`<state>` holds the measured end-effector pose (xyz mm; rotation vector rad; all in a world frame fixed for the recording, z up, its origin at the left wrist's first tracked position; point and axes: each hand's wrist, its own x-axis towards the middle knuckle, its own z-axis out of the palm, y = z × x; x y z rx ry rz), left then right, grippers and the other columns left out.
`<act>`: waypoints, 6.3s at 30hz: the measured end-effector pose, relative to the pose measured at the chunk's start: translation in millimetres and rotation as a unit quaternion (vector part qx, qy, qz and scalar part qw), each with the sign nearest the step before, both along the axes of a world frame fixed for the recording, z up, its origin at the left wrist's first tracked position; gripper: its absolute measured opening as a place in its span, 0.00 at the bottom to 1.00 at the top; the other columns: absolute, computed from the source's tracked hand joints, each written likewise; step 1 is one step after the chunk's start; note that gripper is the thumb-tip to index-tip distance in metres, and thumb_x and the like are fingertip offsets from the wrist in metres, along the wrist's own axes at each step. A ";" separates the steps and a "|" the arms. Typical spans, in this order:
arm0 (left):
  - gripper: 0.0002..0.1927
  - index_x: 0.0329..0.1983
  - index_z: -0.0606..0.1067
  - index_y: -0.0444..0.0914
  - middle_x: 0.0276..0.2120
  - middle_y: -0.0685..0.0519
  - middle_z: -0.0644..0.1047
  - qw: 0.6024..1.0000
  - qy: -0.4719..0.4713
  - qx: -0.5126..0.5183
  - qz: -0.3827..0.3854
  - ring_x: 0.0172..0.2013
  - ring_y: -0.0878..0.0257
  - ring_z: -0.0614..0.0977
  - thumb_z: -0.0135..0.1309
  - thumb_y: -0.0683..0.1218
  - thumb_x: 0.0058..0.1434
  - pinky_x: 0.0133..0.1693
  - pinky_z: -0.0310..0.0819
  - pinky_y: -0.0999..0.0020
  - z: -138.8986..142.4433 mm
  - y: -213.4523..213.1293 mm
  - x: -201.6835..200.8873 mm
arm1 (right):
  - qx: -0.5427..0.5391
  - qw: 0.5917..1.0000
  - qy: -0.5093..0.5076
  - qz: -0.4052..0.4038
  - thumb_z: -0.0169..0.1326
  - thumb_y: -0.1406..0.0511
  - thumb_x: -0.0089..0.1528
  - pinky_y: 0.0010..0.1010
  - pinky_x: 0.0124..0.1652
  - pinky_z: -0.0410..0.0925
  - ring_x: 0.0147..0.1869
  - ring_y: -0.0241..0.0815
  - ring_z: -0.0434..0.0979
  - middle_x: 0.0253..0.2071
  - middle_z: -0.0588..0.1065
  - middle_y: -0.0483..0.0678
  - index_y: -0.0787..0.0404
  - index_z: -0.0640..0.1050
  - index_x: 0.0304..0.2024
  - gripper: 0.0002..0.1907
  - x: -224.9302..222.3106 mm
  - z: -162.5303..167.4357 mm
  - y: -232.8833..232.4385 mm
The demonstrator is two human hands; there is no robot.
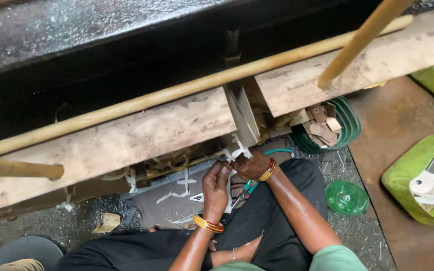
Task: The person ties white straps around vertical wooden dowels on a wooden structure using both hands. They repeatedly wrap, pull, and knot the straps to secure them in place.
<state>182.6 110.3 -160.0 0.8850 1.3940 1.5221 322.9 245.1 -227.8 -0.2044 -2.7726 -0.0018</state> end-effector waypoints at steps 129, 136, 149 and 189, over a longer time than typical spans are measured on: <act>0.22 0.55 0.70 0.31 0.57 0.27 0.71 0.827 0.532 0.114 0.144 0.32 0.37 0.83 0.53 0.35 0.55 0.31 0.79 0.50 210.9 65.7 60.7 | -0.455 0.794 0.360 -0.182 0.55 0.69 0.64 0.29 0.32 0.68 0.32 0.36 0.76 0.29 0.77 0.47 0.68 0.81 0.37 0.07 36.3 241.2 9.6; 0.09 0.42 0.72 0.36 0.43 0.40 0.76 0.773 0.611 0.087 0.143 0.29 0.45 0.84 0.54 0.36 0.58 0.27 0.78 0.55 193.9 74.9 56.2 | -0.785 0.553 0.240 -0.139 0.50 0.66 0.64 0.22 0.12 0.50 0.11 0.27 0.55 0.14 0.63 0.40 0.57 0.69 0.32 0.06 48.8 245.0 16.4; 0.12 0.42 0.76 0.32 0.36 0.38 0.80 0.840 0.538 0.052 -0.053 0.31 0.38 0.82 0.54 0.37 0.53 0.33 0.75 0.44 192.8 9.4 73.0 | -0.460 0.801 0.249 -0.292 0.63 0.62 0.59 0.27 0.41 0.72 0.38 0.31 0.79 0.35 0.84 0.49 0.66 0.84 0.43 0.15 71.0 243.8 -25.3; 0.12 0.43 0.80 0.31 0.36 0.53 0.82 0.948 -0.269 0.152 -0.077 0.38 0.68 0.81 0.51 0.44 0.70 0.43 0.74 0.73 134.9 48.3 68.8 | -0.241 0.860 0.329 -0.307 0.58 0.68 0.64 0.31 0.36 0.69 0.36 0.43 0.77 0.35 0.77 0.49 0.62 0.80 0.47 0.10 49.8 238.6 -74.5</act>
